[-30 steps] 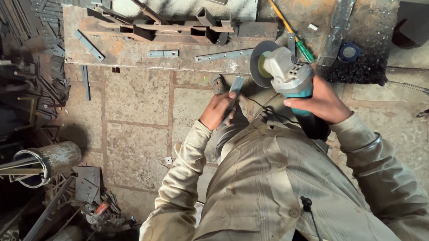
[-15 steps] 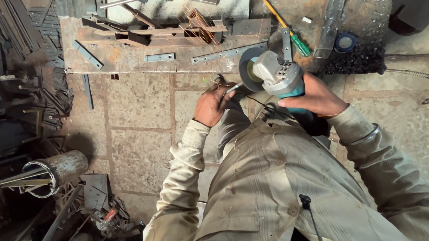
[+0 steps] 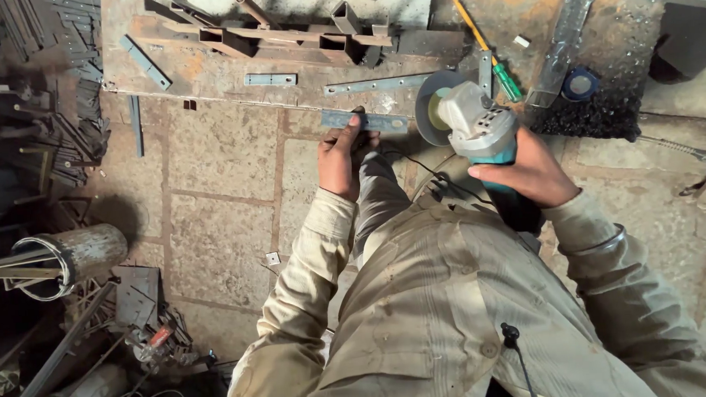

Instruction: The recorder measures, marks, and grinds small metal hinge components in a metalworking workshop.

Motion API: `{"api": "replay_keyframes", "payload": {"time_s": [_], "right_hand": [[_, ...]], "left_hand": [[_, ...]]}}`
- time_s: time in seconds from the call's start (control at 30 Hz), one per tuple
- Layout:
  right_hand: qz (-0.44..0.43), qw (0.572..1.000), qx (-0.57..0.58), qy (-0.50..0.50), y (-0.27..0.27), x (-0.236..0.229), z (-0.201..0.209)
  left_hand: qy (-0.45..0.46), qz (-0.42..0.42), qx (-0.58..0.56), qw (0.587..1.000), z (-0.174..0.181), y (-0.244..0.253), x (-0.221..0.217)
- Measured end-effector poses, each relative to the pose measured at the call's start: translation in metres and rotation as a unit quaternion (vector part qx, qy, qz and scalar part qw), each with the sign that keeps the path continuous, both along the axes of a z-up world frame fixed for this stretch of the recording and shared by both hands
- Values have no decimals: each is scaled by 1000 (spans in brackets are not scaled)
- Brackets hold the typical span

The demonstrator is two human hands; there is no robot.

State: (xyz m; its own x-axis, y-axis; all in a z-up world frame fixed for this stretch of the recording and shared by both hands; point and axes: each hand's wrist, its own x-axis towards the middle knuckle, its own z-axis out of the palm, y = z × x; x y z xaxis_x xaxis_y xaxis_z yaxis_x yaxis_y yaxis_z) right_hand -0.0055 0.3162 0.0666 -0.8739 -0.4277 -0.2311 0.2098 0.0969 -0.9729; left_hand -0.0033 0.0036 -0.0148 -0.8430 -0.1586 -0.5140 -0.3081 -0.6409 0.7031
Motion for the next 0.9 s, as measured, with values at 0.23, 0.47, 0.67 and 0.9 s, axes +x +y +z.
{"api": "replay_keyframes", "payload": {"time_s": [0.23,0.47,0.67,0.9], "right_hand": [[3,996,89,15,-5,1,-6],[31,994,98,27,-7,1,-3],[46,981,186,44,-15,5,1],[67,955,288,30,-16,9,-5]], "left_hand": [[43,5,-21,999,14,11,4],[66,41,-13,997,27,9,3],[72,74,-10,995,6,8,2],[67,75,-19,995,19,8,-1]]}}
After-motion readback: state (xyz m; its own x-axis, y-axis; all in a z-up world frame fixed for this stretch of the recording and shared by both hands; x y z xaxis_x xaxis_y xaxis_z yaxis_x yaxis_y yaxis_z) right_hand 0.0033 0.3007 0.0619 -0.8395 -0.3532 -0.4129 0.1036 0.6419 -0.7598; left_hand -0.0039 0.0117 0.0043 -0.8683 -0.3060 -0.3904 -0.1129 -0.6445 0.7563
